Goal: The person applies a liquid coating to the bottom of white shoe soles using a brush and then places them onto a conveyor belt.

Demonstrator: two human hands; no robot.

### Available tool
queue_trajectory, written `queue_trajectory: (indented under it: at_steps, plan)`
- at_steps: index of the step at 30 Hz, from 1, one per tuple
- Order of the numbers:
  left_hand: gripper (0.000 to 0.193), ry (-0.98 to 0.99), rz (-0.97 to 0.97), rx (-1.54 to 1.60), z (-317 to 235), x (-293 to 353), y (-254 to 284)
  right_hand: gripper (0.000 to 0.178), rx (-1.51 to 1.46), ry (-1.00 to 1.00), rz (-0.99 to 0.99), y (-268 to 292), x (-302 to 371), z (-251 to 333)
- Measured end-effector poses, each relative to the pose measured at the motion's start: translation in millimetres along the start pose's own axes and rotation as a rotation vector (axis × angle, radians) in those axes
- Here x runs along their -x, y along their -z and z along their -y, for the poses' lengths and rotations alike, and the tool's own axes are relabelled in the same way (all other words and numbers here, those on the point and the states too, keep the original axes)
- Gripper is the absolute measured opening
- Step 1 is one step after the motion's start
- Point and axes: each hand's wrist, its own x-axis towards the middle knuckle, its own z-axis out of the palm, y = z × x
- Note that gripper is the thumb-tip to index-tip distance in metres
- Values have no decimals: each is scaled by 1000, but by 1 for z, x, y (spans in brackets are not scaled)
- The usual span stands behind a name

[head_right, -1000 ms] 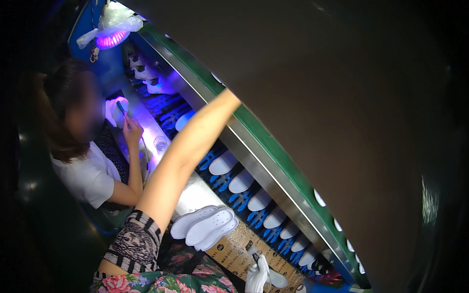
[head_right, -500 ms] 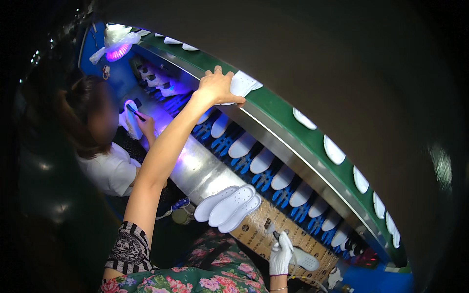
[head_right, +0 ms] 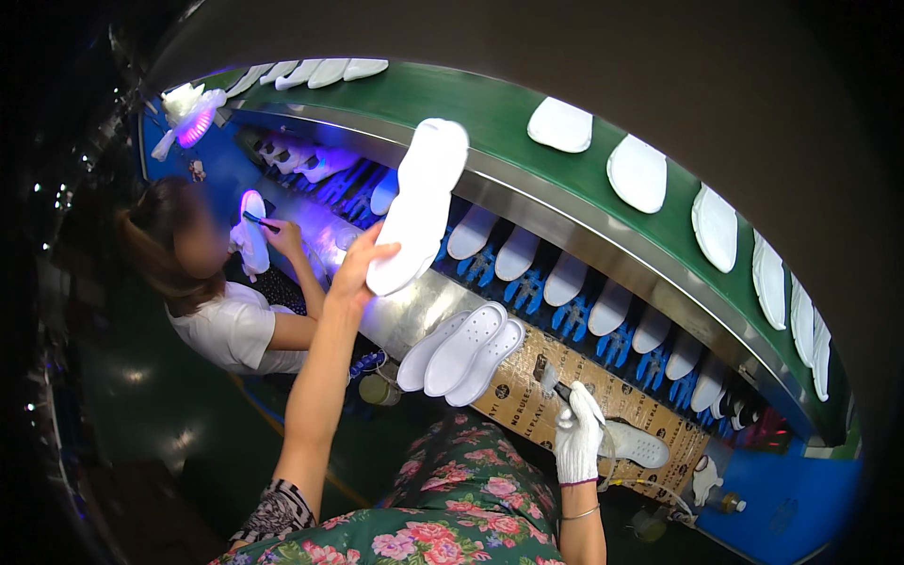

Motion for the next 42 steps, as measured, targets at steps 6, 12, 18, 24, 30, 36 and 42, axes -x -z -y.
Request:
queue_trajectory:
  at_steps: [6,12,18,24,30,36,42]
  plan:
    - [51,-131,-205,197,31,73,-17,29,-65,27,-25,-9,4,14]
    - [39,-355,48,-1018,-7,127,-22,24,-143,56,8,-11,10,36]
    - [24,-264,-60,-664,11,125,-32,29,-255,34,75,-14,21,51]
    - [18,52,52,-270,100,95,-65,28,-325,-9,174,-58,44,62]
    - [35,610,129,255,168,117,-90,20,-33,34,243,-76,60,54]
    - [84,760,343,864,153,168,-124,17,180,85,244,-78,69,56]
    - [106,739,387,902,143,164,-136,16,358,80,302,-82,70,65]
